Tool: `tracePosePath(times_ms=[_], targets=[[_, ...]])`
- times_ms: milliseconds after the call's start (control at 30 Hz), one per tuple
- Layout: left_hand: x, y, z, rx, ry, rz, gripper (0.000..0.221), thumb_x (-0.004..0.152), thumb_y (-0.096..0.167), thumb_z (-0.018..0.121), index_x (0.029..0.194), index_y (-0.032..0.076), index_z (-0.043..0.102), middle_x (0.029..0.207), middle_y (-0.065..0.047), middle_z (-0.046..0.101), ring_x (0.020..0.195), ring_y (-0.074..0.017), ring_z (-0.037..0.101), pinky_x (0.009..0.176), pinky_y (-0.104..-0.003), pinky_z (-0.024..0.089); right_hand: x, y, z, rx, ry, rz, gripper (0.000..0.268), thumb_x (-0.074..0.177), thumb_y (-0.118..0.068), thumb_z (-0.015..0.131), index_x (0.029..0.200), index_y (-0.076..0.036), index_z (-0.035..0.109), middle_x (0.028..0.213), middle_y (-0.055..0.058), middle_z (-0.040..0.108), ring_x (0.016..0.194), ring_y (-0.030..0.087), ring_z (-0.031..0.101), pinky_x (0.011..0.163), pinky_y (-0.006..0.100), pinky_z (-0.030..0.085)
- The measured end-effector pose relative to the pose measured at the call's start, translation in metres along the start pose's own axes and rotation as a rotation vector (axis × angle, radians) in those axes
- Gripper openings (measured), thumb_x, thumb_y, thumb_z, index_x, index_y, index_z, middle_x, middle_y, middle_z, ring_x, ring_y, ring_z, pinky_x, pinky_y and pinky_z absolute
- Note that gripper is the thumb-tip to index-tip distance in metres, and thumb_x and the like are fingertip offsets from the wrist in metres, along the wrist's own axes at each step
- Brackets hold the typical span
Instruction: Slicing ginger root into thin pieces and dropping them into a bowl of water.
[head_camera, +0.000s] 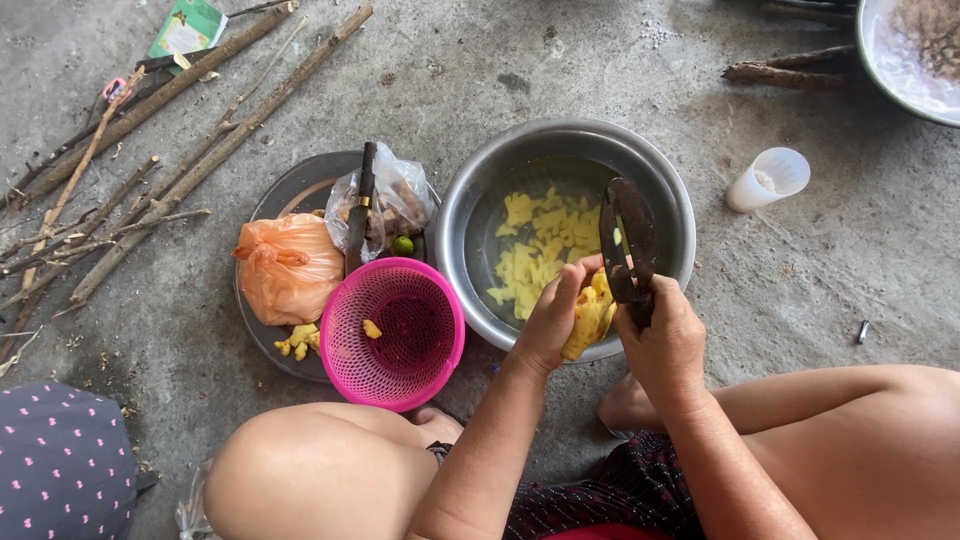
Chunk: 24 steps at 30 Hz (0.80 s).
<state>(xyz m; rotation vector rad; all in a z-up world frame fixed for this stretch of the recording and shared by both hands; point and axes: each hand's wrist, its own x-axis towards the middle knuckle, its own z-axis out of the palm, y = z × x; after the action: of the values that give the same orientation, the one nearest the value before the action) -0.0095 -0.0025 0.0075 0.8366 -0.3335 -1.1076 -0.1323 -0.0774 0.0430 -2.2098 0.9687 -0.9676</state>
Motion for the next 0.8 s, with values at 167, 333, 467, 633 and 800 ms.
tracePosePath(times_ms=[167,333,467,633,800], targets=[[0.000,0.005,0.002,0.244,0.032,-0.006,0.074,0.095,0.069,0.057,0.139,0.009,0.062,0.114,-0.015,0.068,0.101,-0.0210,0.067,0.091,-0.038,0.057,0.001,0.005,0.002,-0.053,-0.034,-0.007,0.029,0.082,-0.011,0.077,0.107,-0.013,0.063,0.081,0.016,0.066,0.076,0.040,0.068,0.065,0.048,0.054],[-0.003,0.004,0.003,0.221,0.015,-0.030,0.071,0.096,0.071,0.055,0.133,0.011,0.066,0.101,-0.012,0.069,0.085,-0.0163,0.067,0.077,-0.032,0.057,-0.001,0.008,0.005,-0.078,-0.028,0.011,0.030,0.079,-0.009,0.075,0.105,-0.014,0.062,0.080,0.015,0.065,0.075,0.039,0.068,0.065,0.047,0.054],[-0.006,0.030,0.024,0.025,-0.044,-0.073,0.080,0.096,0.075,0.048,0.130,0.005,0.064,0.085,-0.004,0.069,0.064,-0.0076,0.066,0.055,-0.022,0.056,0.000,0.002,0.004,-0.045,-0.019,0.057,0.031,0.075,-0.006,0.073,0.103,-0.014,0.061,0.078,0.015,0.064,0.075,0.039,0.069,0.065,0.048,0.053],[-0.003,0.030,0.007,-0.239,-0.200,-0.151,0.103,0.093,0.086,0.035,0.142,-0.001,0.055,0.111,-0.019,0.062,0.091,-0.0269,0.062,0.072,-0.041,0.054,0.011,-0.007,-0.005,0.187,-0.014,0.213,0.027,0.079,-0.005,0.071,0.101,-0.018,0.060,0.081,0.008,0.070,0.077,0.031,0.070,0.071,0.040,0.053],[0.003,0.014,-0.008,-0.465,-0.211,-0.187,0.107,0.094,0.087,0.033,0.145,-0.005,0.052,0.151,-0.027,0.050,0.131,-0.0466,0.054,0.100,-0.065,0.048,0.016,-0.014,-0.012,0.302,-0.005,0.186,0.030,0.078,0.006,0.066,0.100,-0.013,0.057,0.083,0.008,0.071,0.075,0.027,0.071,0.073,0.035,0.055]])
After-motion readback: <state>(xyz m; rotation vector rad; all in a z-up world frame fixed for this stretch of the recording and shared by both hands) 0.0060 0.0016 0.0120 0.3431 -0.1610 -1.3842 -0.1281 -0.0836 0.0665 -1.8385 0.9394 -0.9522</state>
